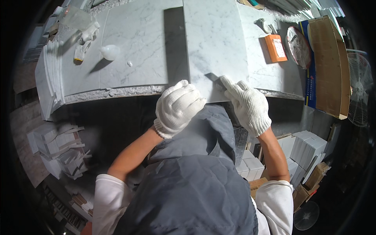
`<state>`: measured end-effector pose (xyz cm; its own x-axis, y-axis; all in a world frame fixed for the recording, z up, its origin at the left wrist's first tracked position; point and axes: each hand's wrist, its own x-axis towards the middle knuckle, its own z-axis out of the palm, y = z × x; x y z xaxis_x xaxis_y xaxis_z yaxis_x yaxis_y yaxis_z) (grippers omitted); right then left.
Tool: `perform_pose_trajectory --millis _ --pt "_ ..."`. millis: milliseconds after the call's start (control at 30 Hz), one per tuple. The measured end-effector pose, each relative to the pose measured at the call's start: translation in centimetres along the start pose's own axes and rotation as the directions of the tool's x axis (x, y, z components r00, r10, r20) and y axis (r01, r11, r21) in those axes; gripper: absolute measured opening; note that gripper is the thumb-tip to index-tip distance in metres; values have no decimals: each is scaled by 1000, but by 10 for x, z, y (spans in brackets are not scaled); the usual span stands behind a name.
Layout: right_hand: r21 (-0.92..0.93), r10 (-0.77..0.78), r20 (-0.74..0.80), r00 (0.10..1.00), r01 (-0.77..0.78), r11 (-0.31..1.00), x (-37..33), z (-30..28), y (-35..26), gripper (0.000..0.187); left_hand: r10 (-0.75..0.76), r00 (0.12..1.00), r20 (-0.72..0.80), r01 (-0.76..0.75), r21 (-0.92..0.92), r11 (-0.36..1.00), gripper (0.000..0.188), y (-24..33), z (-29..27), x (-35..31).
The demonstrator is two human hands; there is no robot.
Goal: The person scrapes the edges of a white rectangular tile with a metal scraper while holding it with a gloved hand. The person repeatedly lifts and repositions the tile on a workbench, continuing to scrape along its edges.
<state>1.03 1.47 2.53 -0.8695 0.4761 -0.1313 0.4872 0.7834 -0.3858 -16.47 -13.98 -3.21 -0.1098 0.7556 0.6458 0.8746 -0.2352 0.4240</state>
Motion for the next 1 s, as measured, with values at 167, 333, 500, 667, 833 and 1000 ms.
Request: perform_pose_trajectory --millis 167,333,500,667,833,1000 --pt "181 -192 -17 981 192 965 16 -14 11 45 -7 1000 -12 7 7 1000 19 3 -2 -2" --pt "202 -15 -57 998 26 979 24 -6 19 46 -49 998 31 49 8 999 20 3 -3 -5" --pt "77 -258 -46 965 261 962 18 -8 24 58 -17 1000 -5 17 34 999 22 2 0 -9" --pt "325 -250 -102 963 270 906 27 -14 16 58 -163 983 -88 158 -54 986 14 1 -11 -10" --pt "199 -263 253 931 216 956 -23 -14 8 57 -231 970 -80 230 -21 973 24 -21 -37 1" --pt "511 -139 98 985 70 857 -52 4 8 45 3 1000 8 -4 42 999 30 -59 -23 50"
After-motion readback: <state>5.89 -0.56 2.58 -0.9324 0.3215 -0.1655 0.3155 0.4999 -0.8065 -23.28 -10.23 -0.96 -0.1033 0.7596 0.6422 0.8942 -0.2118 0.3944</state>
